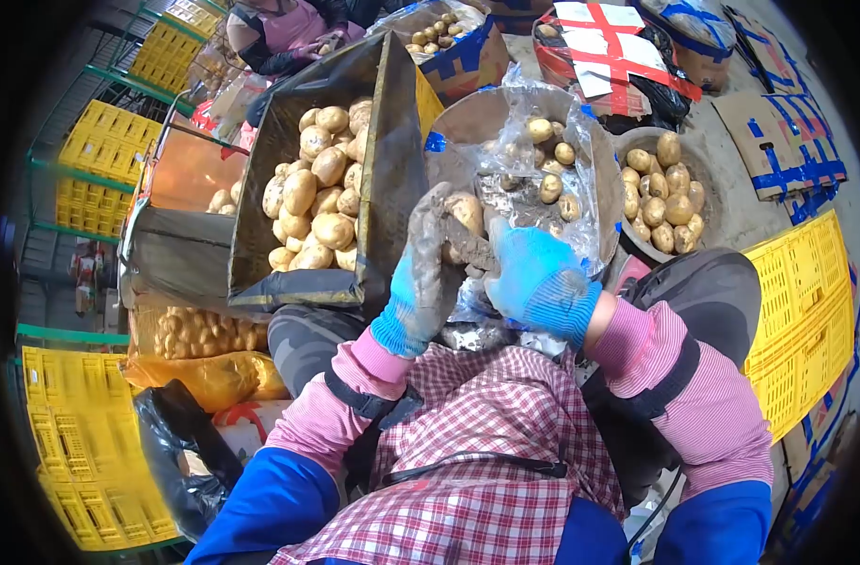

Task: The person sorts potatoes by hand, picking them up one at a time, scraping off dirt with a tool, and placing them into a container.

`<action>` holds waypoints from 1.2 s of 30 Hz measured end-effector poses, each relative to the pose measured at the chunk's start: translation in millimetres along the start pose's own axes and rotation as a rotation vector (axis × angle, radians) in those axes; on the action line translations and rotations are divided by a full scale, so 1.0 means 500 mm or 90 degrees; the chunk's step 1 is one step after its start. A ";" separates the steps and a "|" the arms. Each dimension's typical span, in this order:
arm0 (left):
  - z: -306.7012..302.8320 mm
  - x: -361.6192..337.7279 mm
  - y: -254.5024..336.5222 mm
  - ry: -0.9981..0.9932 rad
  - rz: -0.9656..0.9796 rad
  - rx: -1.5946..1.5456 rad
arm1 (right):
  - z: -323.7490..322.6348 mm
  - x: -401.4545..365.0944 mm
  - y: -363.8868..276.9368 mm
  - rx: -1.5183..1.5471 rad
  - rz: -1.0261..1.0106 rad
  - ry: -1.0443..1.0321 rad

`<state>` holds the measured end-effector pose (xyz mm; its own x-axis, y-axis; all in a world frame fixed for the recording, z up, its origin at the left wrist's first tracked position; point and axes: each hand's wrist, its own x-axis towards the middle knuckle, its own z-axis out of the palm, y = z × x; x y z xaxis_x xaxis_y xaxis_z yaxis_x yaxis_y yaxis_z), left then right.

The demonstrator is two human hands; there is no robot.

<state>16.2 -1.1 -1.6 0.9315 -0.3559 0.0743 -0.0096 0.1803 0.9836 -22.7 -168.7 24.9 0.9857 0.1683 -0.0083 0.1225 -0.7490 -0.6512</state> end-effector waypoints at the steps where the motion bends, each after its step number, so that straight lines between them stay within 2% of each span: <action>1: -0.022 -0.011 -0.007 0.012 0.018 0.052 | 0.008 0.006 0.017 0.058 -0.057 0.023; 2: -0.028 -0.017 0.000 0.015 0.015 0.047 | 0.008 0.016 0.023 0.116 -0.114 0.045; 4: -0.028 -0.024 0.015 0.037 0.041 0.143 | -0.001 0.033 0.032 0.183 -0.080 0.042; 6: -0.019 -0.021 0.028 0.032 0.013 0.064 | -0.009 0.046 0.031 0.153 -0.024 0.078; 8: -0.025 -0.010 -0.003 0.023 0.067 0.242 | -0.001 0.042 0.036 0.170 -0.014 0.034; 10: -0.029 -0.006 -0.021 0.039 0.065 0.281 | 0.041 0.043 0.067 0.130 -0.043 0.073; 11: -0.025 -0.005 -0.020 0.049 0.048 0.361 | 0.041 0.040 0.050 0.131 -0.040 0.067; 12: -0.020 -0.006 -0.022 0.058 0.030 0.442 | 0.036 0.036 0.021 0.050 0.027 0.008; 13: -0.017 -0.012 -0.036 0.090 0.040 0.338 | 0.034 0.035 0.006 -0.032 0.092 -0.050; 14: -0.019 -0.012 -0.035 0.091 0.037 0.337 | 0.035 0.034 0.012 -0.031 0.093 -0.053; 16: -0.023 -0.013 -0.026 0.074 0.051 0.494 | 0.035 0.028 0.034 -0.008 -0.014 -0.025; 20: -0.022 0.006 -0.016 0.056 0.092 0.452 | 0.032 0.036 0.055 -0.012 -0.001 0.009; 22: -0.020 0.004 -0.027 0.047 0.131 0.486 | 0.063 0.014 0.066 -0.034 -0.098 0.107; 23: -0.021 0.001 -0.042 0.043 0.133 0.485 | 0.067 0.003 0.054 -0.035 -0.096 0.111; 25: -0.024 -0.004 -0.075 0.068 0.093 0.353 | 0.079 -0.011 0.023 -0.074 0.019 -0.056; 28: -0.013 -0.009 -0.036 0.065 0.113 0.448 | 0.050 -0.008 0.015 -0.035 0.046 -0.089; 30: -0.010 -0.002 -0.011 0.054 0.106 0.480 | 0.035 0.000 0.032 -0.008 0.017 -0.056; 32: -0.004 -0.003 -0.009 0.050 0.101 0.508 | 0.032 0.005 0.051 -0.044 -0.031 0.059; 34: -0.003 -0.009 -0.026 0.035 0.123 0.541 | 0.039 0.001 0.038 -0.059 -0.021 0.052; 36: -0.007 -0.009 -0.038 0.017 0.164 0.593 | 0.063 -0.014 0.024 -0.038 0.058 -0.060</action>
<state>13.6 0.3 -21.2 0.8682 -0.3843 0.3138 -0.4887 -0.5534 0.6745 -31.7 -158.6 -7.0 0.9783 0.1543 -0.1384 0.0416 -0.8002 -0.5982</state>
